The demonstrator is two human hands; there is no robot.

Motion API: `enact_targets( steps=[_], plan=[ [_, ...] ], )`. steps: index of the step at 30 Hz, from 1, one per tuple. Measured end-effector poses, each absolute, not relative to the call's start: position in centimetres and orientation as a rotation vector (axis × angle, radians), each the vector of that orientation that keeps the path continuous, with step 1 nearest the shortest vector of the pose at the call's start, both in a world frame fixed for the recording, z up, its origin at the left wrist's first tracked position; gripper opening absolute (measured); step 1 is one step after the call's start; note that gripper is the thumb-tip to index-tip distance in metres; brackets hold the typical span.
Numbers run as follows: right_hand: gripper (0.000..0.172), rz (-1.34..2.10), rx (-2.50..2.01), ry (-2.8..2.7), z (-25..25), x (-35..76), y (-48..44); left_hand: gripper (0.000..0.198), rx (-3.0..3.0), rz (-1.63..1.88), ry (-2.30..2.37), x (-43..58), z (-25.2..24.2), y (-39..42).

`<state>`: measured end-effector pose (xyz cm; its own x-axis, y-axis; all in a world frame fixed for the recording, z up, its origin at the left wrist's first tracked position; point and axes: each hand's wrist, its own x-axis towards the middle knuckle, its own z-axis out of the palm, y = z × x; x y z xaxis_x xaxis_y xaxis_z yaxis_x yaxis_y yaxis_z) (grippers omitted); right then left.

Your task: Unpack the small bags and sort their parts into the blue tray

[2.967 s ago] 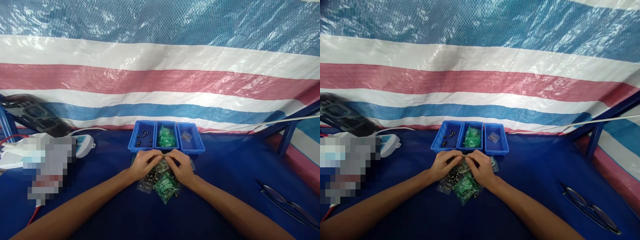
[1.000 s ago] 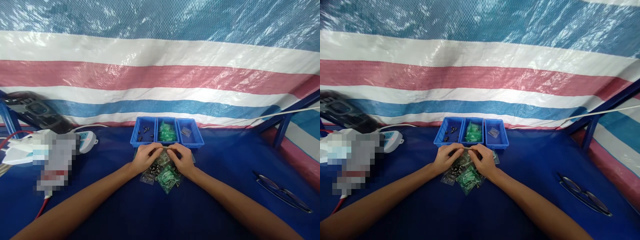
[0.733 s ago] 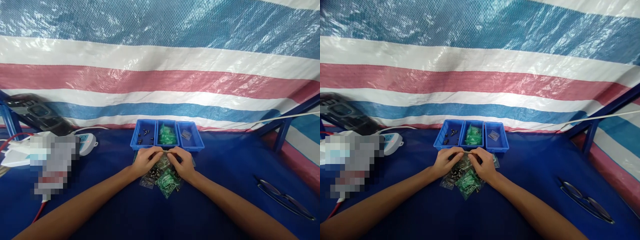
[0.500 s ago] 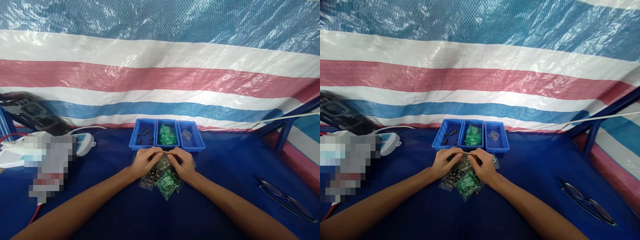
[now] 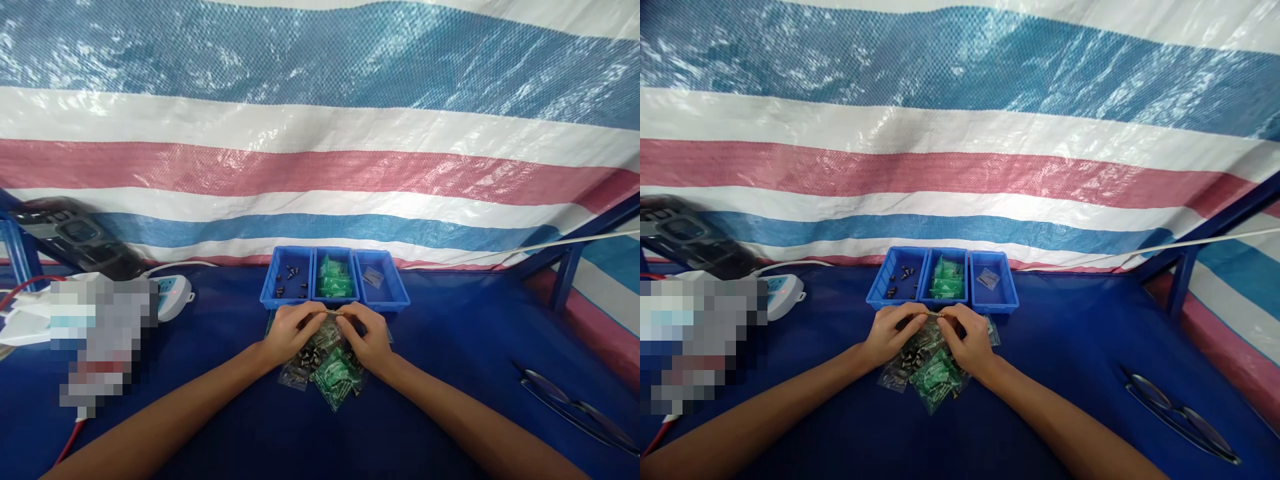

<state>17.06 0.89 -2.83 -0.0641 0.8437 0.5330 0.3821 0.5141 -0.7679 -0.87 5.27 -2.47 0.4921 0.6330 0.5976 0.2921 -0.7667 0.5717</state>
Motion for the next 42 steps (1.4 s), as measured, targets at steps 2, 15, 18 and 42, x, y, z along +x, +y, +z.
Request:
enact_targets(
  steps=[2,15,18,42],
  plan=[
    [0.014,0.516,-1.057,-1.663,-2.8,17.1,0.9,0.01,2.353,1.181,0.767,-0.8,-2.4,5.3],
    [0.014,0.522,-1.072,-1.69,-2.9,17.3,0.8,0.01,2.388,1.237,0.735,-0.5,-2.7,5.4],
    [0.016,0.522,-1.072,-1.694,-2.9,17.4,0.8,0.011,2.401,1.23,0.729,-0.5,-2.8,5.4],
    [0.017,0.307,-1.045,-1.892,-1.7,17.7,1.3,0.013,2.329,1.221,0.817,-0.7,-2.2,5.2]
  ],
)
